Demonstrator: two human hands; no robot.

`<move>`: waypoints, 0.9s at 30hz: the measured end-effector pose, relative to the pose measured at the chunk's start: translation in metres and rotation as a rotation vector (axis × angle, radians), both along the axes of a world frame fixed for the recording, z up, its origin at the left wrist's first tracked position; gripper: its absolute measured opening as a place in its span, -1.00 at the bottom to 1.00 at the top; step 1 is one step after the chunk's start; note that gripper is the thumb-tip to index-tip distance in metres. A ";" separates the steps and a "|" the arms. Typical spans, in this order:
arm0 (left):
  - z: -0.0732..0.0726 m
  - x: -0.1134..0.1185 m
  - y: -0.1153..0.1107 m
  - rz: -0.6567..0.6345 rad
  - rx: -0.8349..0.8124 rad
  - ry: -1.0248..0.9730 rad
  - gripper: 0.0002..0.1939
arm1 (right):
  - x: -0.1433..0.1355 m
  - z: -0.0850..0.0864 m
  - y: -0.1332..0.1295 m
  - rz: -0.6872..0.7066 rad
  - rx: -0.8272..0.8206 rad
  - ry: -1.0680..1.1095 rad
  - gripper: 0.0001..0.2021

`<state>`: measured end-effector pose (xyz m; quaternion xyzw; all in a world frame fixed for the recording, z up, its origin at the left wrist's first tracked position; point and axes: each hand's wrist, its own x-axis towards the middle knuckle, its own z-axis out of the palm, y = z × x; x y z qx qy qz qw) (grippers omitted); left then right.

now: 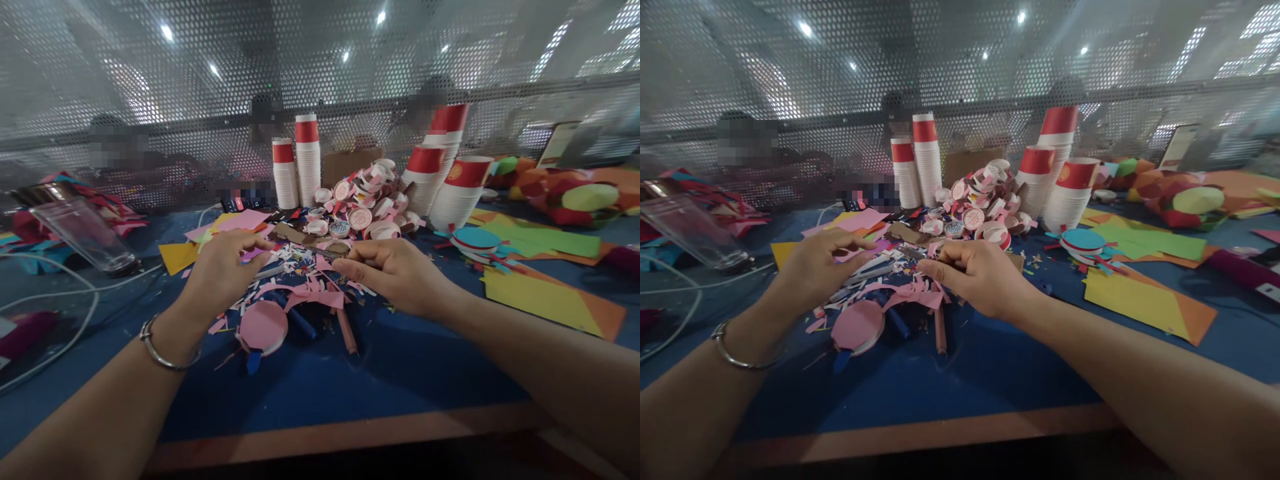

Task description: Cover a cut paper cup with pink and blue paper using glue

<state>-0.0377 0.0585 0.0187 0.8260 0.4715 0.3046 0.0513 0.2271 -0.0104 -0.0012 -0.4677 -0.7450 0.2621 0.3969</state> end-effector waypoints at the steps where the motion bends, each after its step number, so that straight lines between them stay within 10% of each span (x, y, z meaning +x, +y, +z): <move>1: -0.002 0.004 -0.001 -0.029 0.002 -0.003 -0.81 | 0.000 0.000 0.000 -0.006 0.001 0.006 -0.52; 18: -0.017 0.086 0.017 -0.476 -0.103 0.323 -0.80 | 0.021 0.004 0.011 -0.146 0.205 0.067 -0.42; 25: -0.005 0.077 0.013 -0.354 -0.280 -0.008 -0.92 | 0.024 0.005 0.011 -0.154 0.144 0.153 -0.44; 27: 0.004 0.073 0.002 -0.262 -0.652 -0.520 -0.94 | 0.024 0.006 0.010 -0.147 0.119 0.187 -0.46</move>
